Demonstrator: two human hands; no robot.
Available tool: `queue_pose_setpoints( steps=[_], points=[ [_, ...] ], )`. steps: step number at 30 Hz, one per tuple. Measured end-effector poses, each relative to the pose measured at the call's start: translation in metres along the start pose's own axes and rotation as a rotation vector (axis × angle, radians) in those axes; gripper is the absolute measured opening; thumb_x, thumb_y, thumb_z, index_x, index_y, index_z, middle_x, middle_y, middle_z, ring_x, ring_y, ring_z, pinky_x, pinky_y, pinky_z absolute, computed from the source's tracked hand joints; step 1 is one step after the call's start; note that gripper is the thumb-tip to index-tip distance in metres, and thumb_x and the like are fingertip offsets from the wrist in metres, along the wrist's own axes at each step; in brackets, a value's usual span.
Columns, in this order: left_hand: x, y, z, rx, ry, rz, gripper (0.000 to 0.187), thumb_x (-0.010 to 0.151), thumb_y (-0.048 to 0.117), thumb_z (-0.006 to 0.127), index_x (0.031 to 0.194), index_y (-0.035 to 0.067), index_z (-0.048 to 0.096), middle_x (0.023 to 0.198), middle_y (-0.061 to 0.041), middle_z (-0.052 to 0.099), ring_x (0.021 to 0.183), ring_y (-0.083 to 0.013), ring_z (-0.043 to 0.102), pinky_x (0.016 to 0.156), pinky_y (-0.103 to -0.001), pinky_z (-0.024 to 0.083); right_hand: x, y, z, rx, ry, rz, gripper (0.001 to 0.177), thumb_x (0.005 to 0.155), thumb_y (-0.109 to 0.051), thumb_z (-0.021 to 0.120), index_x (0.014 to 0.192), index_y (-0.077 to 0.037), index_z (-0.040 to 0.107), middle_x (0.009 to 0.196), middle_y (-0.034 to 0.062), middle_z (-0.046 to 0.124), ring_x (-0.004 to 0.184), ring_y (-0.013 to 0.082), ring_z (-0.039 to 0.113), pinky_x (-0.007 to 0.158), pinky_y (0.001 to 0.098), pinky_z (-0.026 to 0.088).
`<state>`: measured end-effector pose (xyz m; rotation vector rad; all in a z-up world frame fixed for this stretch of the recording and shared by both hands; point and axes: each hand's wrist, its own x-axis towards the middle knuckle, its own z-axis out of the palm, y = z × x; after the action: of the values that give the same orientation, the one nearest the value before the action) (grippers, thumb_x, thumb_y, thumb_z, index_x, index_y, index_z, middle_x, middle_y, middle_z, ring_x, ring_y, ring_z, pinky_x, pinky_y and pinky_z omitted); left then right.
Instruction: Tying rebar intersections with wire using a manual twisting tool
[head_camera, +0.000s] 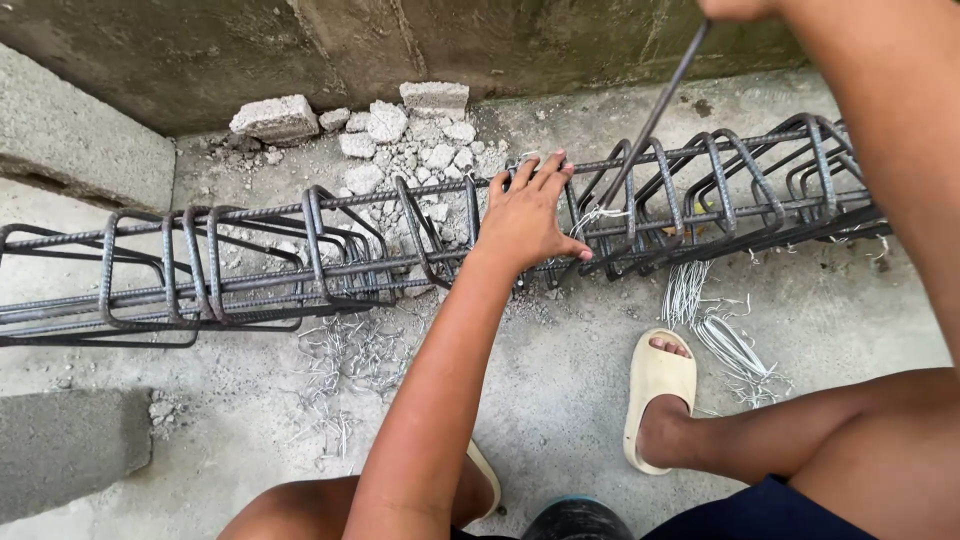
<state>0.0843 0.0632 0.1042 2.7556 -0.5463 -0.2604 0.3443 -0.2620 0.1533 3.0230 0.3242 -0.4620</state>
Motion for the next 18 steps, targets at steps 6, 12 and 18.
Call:
queue_pose_setpoints(
  steps=[6,12,18],
  points=[
    [0.008,0.005,0.000,0.095,-0.014,-0.032,0.128,0.059,0.081,0.083,0.158,0.016,0.033,0.170,0.004,0.021,0.154,-0.0245,0.019,0.119,-0.058,0.018,-0.086,0.012,-0.011,-0.099,-0.166,0.269,0.039,0.091,-0.017,0.059,0.081,0.013,0.081,0.064,0.0256,0.074,0.049,0.0366,0.067,0.044,0.0456,0.055],
    [0.009,0.003,0.001,0.104,-0.011,-0.026,0.130,0.058,0.083,0.082,0.158,0.016,0.033,0.169,0.004,0.022,0.153,-0.0252,0.023,0.119,-0.057,0.019,-0.141,0.050,0.057,0.237,-0.504,0.448,0.046,0.105,-0.018,0.038,0.070,0.005,0.058,0.055,0.0153,0.051,0.048,0.0228,0.042,0.045,0.0401,0.044],
    [0.013,-0.002,0.010,0.120,0.034,-0.012,0.132,0.056,0.086,0.081,0.158,0.016,0.035,0.168,0.005,0.025,0.150,-0.0240,0.028,0.116,-0.055,0.022,-0.184,0.046,0.099,0.337,-0.593,0.576,0.044,0.098,-0.024,0.044,0.064,0.002,0.058,0.053,0.0172,0.056,0.043,0.0241,0.045,0.044,0.0357,0.033]
  ],
)
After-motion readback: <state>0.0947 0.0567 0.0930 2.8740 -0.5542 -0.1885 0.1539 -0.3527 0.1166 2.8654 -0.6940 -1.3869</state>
